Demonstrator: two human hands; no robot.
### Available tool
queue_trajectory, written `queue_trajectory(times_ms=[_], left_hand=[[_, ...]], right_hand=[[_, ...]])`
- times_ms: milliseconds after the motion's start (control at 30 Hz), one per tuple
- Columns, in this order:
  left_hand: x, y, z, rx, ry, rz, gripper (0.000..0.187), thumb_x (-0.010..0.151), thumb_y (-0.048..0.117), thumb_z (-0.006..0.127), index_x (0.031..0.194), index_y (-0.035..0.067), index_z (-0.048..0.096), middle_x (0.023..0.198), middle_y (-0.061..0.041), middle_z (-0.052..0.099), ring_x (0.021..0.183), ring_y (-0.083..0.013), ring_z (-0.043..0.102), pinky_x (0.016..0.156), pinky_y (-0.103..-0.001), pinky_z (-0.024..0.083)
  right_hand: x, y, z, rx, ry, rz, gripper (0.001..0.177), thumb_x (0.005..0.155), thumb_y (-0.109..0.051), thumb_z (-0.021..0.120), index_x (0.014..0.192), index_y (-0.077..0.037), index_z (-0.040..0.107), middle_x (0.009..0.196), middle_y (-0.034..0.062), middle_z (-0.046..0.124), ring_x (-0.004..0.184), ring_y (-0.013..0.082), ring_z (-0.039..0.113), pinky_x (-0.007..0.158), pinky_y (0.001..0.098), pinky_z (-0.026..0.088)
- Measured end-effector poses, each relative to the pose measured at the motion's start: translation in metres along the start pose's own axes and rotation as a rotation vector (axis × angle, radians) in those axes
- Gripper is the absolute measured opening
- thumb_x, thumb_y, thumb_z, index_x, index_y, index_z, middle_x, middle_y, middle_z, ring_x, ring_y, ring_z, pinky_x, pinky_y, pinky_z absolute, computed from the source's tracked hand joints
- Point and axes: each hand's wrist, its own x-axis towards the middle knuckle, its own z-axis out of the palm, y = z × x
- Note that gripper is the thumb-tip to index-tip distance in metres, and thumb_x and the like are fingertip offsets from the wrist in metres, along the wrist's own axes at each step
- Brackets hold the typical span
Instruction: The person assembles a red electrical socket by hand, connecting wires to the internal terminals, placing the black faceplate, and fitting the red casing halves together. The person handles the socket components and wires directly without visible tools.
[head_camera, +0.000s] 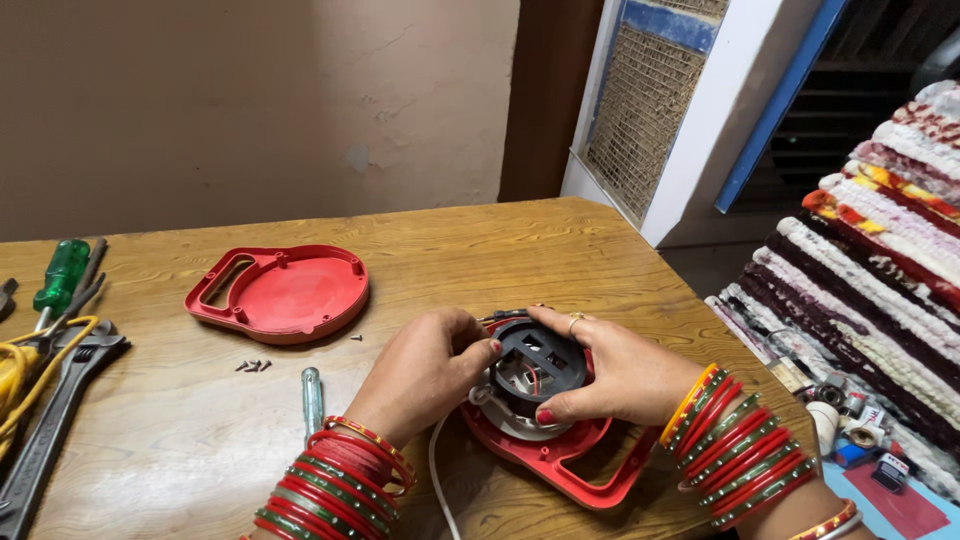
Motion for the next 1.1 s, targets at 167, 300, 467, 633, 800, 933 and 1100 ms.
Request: queue_trajectory(times_ms=[167,300,467,633,800,933,1100], left_hand=[[0.001,0.0,0.002,0.002,0.0,-0.022,0.031,0.086,0.03,0.071,0.096,0.001,0.076,0.084,-0.016,0.078,0.077,-0.0249,0.077,0.074,-0.038,0.058],[0.002,-0.002,0.002,-0.018,-0.02,-0.072,0.03,0.086,0.028,0.071,0.098,0.001,0.076,0.084,-0.015,0.078,0.077,-0.0246,0.077,0.074,-0.038,0.059],[0.009,-0.01,0.004,-0.063,-0.038,-0.047,0.027,0.086,0.025,0.07,0.098,0.001,0.075,0.086,-0.015,0.079,0.079,-0.0233,0.077,0.075,-0.036,0.059],[0.011,-0.015,0.006,-0.05,-0.038,-0.045,0.027,0.085,0.024,0.071,0.098,0.001,0.076,0.085,-0.015,0.078,0.078,-0.0231,0.077,0.075,-0.035,0.059],[0.005,-0.007,0.006,-0.058,0.0,-0.097,0.028,0.083,0.025,0.071,0.095,0.0,0.075,0.08,-0.016,0.077,0.074,-0.0249,0.077,0.072,-0.038,0.059],[0.0,0.006,0.005,-0.04,0.062,-0.068,0.028,0.081,0.025,0.071,0.09,-0.001,0.077,0.076,-0.017,0.076,0.071,-0.0236,0.076,0.069,-0.037,0.058],[0.002,0.02,0.002,-0.053,0.061,-0.14,0.028,0.078,0.024,0.069,0.088,-0.001,0.077,0.066,-0.016,0.074,0.06,-0.0228,0.076,0.063,-0.037,0.059]], right_hand=[[0.002,0.004,0.0,0.001,-0.013,-0.06,0.106,0.067,-0.028,0.088,0.154,-0.002,0.034,0.136,0.0123,0.062,0.123,0.0167,0.062,0.104,0.0279,0.047],[0.001,0.002,0.0,-0.055,-0.011,-0.024,0.111,0.065,-0.03,0.087,0.16,-0.007,0.033,0.133,0.0137,0.063,0.121,0.018,0.063,0.104,0.028,0.047],[0.0,-0.003,0.002,-0.144,0.014,0.01,0.112,0.066,-0.035,0.088,0.161,-0.01,0.033,0.137,0.0146,0.058,0.128,0.0197,0.058,0.107,0.0286,0.043],[0.0,-0.004,0.001,-0.152,-0.006,0.059,0.113,0.067,-0.037,0.087,0.162,-0.014,0.032,0.135,0.0136,0.059,0.126,0.019,0.058,0.107,0.0281,0.043],[-0.001,-0.006,0.005,0.081,-0.001,0.016,0.11,0.064,-0.029,0.087,0.16,-0.013,0.036,0.133,0.0115,0.065,0.118,0.0176,0.064,0.1,0.0287,0.051],[-0.004,-0.005,0.002,0.055,0.02,0.076,0.109,0.062,-0.023,0.087,0.16,-0.015,0.039,0.127,0.0091,0.068,0.113,0.0151,0.066,0.099,0.0276,0.051],[-0.007,0.006,-0.008,0.124,0.02,-0.06,0.102,0.067,-0.027,0.09,0.155,-0.007,0.041,0.136,0.0095,0.068,0.123,0.0171,0.065,0.107,0.0297,0.047]])
